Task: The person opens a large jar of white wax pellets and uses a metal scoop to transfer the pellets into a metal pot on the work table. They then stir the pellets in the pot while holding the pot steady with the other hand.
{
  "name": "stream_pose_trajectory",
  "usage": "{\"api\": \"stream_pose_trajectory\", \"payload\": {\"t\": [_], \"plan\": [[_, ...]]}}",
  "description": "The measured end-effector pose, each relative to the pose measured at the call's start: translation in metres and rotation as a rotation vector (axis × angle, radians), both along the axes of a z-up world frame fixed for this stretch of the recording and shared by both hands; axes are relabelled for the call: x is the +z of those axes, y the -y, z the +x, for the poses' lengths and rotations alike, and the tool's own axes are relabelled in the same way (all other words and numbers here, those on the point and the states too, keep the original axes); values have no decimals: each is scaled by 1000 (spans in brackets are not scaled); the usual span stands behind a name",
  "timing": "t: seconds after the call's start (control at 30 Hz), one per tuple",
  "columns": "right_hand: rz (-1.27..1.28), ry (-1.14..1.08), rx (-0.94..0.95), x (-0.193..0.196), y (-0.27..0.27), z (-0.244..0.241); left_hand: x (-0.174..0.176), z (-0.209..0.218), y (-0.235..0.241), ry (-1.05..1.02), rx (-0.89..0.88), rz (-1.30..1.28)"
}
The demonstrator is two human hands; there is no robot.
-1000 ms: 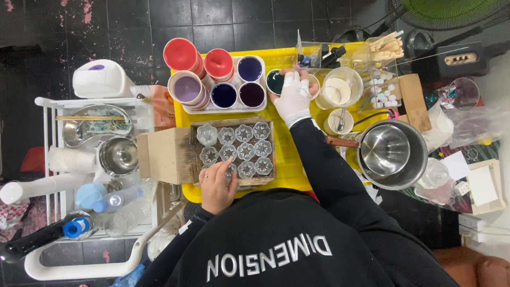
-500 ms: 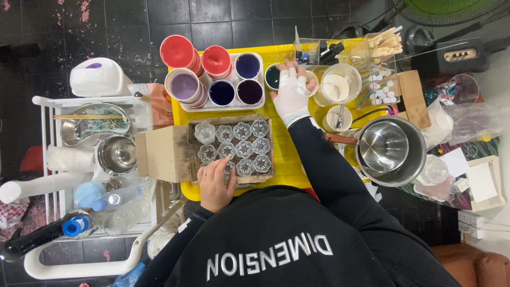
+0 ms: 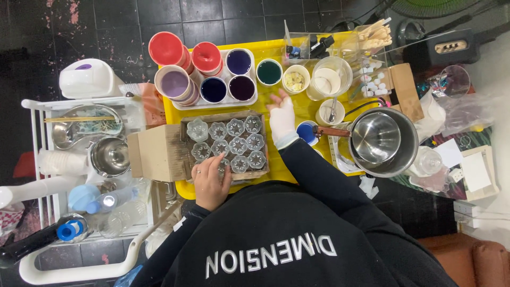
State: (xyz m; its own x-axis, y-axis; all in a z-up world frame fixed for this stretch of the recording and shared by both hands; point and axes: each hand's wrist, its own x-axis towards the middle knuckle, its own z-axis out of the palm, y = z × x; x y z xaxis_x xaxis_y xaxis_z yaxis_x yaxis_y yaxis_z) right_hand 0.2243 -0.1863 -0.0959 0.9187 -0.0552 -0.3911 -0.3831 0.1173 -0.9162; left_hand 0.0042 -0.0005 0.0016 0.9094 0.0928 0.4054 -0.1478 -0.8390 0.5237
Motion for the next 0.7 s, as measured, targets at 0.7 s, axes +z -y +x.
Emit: {"api": "stream_pose_trajectory", "payload": {"t": [0.7], "plan": [[411,65,-10,-32,-14,52,-1,0,0,7,0,14]]}}
